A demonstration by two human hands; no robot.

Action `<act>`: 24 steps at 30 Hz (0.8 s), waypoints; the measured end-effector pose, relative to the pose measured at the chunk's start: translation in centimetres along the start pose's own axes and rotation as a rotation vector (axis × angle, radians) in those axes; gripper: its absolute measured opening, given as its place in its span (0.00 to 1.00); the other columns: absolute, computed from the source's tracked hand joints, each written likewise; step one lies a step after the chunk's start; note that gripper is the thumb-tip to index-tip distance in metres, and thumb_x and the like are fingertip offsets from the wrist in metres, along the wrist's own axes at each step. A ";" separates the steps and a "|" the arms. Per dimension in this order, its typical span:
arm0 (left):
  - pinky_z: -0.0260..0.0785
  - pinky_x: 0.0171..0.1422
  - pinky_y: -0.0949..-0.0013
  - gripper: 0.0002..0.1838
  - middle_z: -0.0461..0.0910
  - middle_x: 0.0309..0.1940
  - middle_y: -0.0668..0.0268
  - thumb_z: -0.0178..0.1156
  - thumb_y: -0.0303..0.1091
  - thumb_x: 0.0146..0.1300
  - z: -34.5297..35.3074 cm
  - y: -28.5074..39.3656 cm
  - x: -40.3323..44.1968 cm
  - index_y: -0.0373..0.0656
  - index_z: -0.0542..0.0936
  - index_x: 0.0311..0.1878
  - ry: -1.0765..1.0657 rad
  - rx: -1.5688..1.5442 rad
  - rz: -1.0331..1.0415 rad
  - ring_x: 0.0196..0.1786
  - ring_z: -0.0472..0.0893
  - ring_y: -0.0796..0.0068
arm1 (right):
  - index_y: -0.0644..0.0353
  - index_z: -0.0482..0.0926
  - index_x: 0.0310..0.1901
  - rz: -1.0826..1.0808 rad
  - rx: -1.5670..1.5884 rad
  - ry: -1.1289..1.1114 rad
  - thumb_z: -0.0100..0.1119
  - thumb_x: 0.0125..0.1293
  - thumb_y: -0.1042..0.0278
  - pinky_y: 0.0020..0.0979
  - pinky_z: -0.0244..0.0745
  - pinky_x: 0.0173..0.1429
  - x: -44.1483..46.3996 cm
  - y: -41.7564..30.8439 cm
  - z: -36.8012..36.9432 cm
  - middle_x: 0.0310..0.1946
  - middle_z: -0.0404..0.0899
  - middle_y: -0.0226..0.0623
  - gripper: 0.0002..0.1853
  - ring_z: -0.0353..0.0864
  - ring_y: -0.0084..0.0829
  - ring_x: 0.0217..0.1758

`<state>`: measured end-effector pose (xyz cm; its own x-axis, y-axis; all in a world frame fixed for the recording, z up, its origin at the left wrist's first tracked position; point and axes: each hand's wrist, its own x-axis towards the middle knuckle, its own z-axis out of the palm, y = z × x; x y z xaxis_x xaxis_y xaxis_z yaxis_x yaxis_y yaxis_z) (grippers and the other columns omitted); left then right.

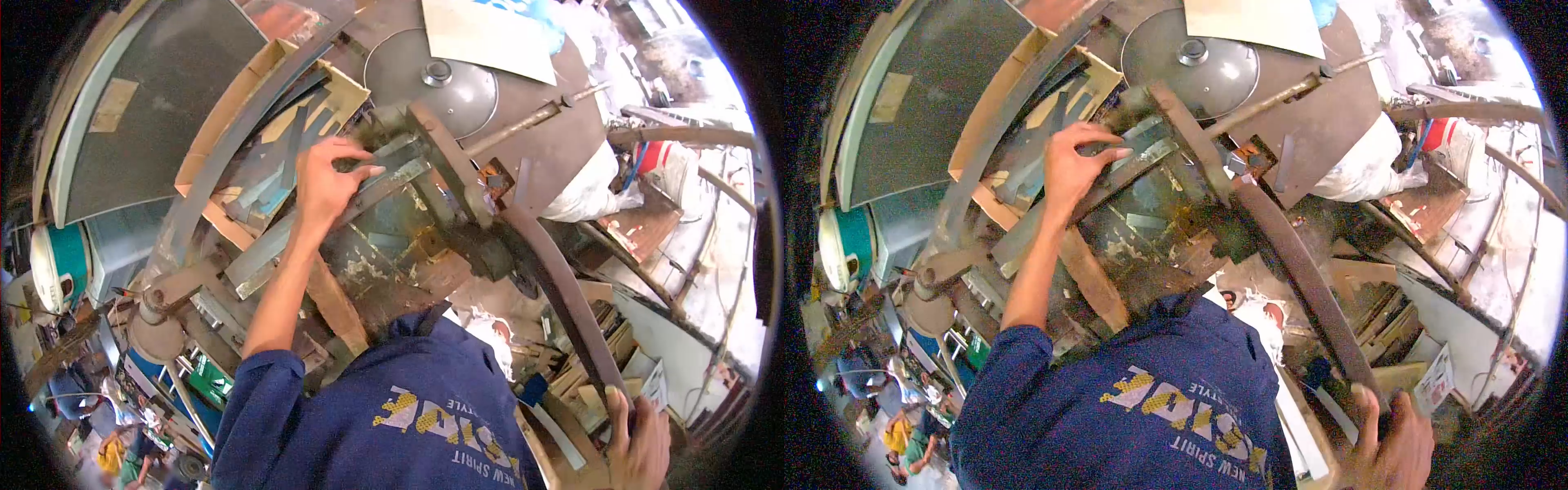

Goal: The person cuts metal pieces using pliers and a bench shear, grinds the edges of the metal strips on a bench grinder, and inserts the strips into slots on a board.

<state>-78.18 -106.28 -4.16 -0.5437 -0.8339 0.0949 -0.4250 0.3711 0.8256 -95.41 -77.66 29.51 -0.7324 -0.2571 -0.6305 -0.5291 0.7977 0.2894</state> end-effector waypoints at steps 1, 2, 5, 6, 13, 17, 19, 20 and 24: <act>0.73 0.53 0.67 0.15 0.86 0.43 0.61 0.75 0.37 0.48 -0.2 0.7 0.0 0.48 0.89 0.41 0.120 0.243 0.184 0.45 0.84 0.64 | 0.62 0.79 0.50 -0.006 -0.020 -0.008 0.52 0.73 0.51 0.48 0.73 0.38 0.6 -0.4 -0.7 0.31 0.81 0.59 0.20 0.81 0.59 0.38; 0.73 0.53 0.67 0.15 0.86 0.43 0.61 0.75 0.37 0.48 -0.2 -0.2 0.0 0.48 0.89 0.41 0.119 0.244 0.169 0.45 0.84 0.64 | 0.62 0.79 0.50 -0.005 -0.027 -0.014 0.52 0.73 0.51 0.48 0.73 0.38 0.5 -0.8 -1.2 0.31 0.81 0.59 0.21 0.80 0.59 0.38; 0.74 0.49 0.62 0.16 0.84 0.46 0.56 0.70 0.30 0.56 -1.1 -2.4 0.0 0.50 0.87 0.49 -0.296 -0.111 0.150 0.45 0.83 0.58 | 0.63 0.80 0.50 0.009 -0.032 -0.039 0.53 0.73 0.50 0.48 0.72 0.38 1.0 -0.7 -1.3 0.32 0.81 0.59 0.21 0.80 0.59 0.38; 0.74 0.49 0.62 0.16 0.84 0.46 0.56 0.70 0.30 0.56 -1.3 -2.2 0.2 0.50 0.87 0.49 -0.302 -0.111 0.136 0.45 0.83 0.58 | 0.63 0.80 0.50 0.013 -0.034 -0.051 0.53 0.73 0.50 0.48 0.72 0.38 1.3 -0.6 -1.4 0.32 0.81 0.59 0.21 0.80 0.59 0.38; 0.72 0.45 0.63 0.19 0.81 0.42 0.57 0.66 0.32 0.61 -0.1 -1.6 1.4 0.52 0.84 0.56 -0.419 -0.023 0.126 0.39 0.81 0.59 | 0.64 0.81 0.48 0.047 -0.034 -0.111 0.54 0.72 0.48 0.49 0.71 0.39 2.9 -0.3 -1.5 0.33 0.81 0.60 0.23 0.78 0.60 0.38; 0.68 0.39 0.60 0.21 0.74 0.35 0.58 0.64 0.30 0.61 0.0 -1.2 1.7 0.53 0.81 0.60 -0.476 -0.041 0.095 0.32 0.75 0.60 | 0.67 0.81 0.47 0.074 -0.018 -0.143 0.55 0.72 0.50 0.49 0.70 0.40 2.1 0.8 -0.4 0.34 0.80 0.61 0.23 0.77 0.60 0.38; 0.67 0.39 0.60 0.22 0.73 0.34 0.58 0.64 0.29 0.61 0.3 -1.6 1.6 0.53 0.81 0.60 -0.470 -0.032 0.110 0.32 0.74 0.61 | 0.67 0.81 0.45 0.018 0.014 -0.099 0.53 0.73 0.49 0.49 0.70 0.40 2.1 1.4 0.2 0.32 0.79 0.62 0.23 0.76 0.62 0.37; 0.66 0.38 0.60 0.23 0.71 0.33 0.59 0.63 0.28 0.61 0.4 -1.8 1.4 0.54 0.81 0.61 -0.462 -0.024 0.125 0.31 0.73 0.61 | 0.68 0.81 0.44 -0.038 0.046 -0.051 0.52 0.73 0.49 0.50 0.69 0.40 2.2 1.2 0.3 0.31 0.79 0.62 0.24 0.76 0.63 0.37; 0.66 0.38 0.61 0.25 0.71 0.33 0.59 0.63 0.25 0.59 0.2 -1.4 1.5 0.54 0.81 0.61 -0.459 0.000 0.127 0.32 0.73 0.62 | 0.67 0.81 0.42 0.039 0.127 -0.235 0.50 0.74 0.48 0.50 0.68 0.39 3.3 1.0 0.0 0.29 0.78 0.62 0.25 0.75 0.64 0.35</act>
<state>-78.55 -107.93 -5.31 -0.8551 -0.5150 -0.0601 -0.3340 0.4585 0.8235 -98.33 -77.69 27.74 -0.6237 -0.1031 -0.7748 -0.4335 0.8705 0.2332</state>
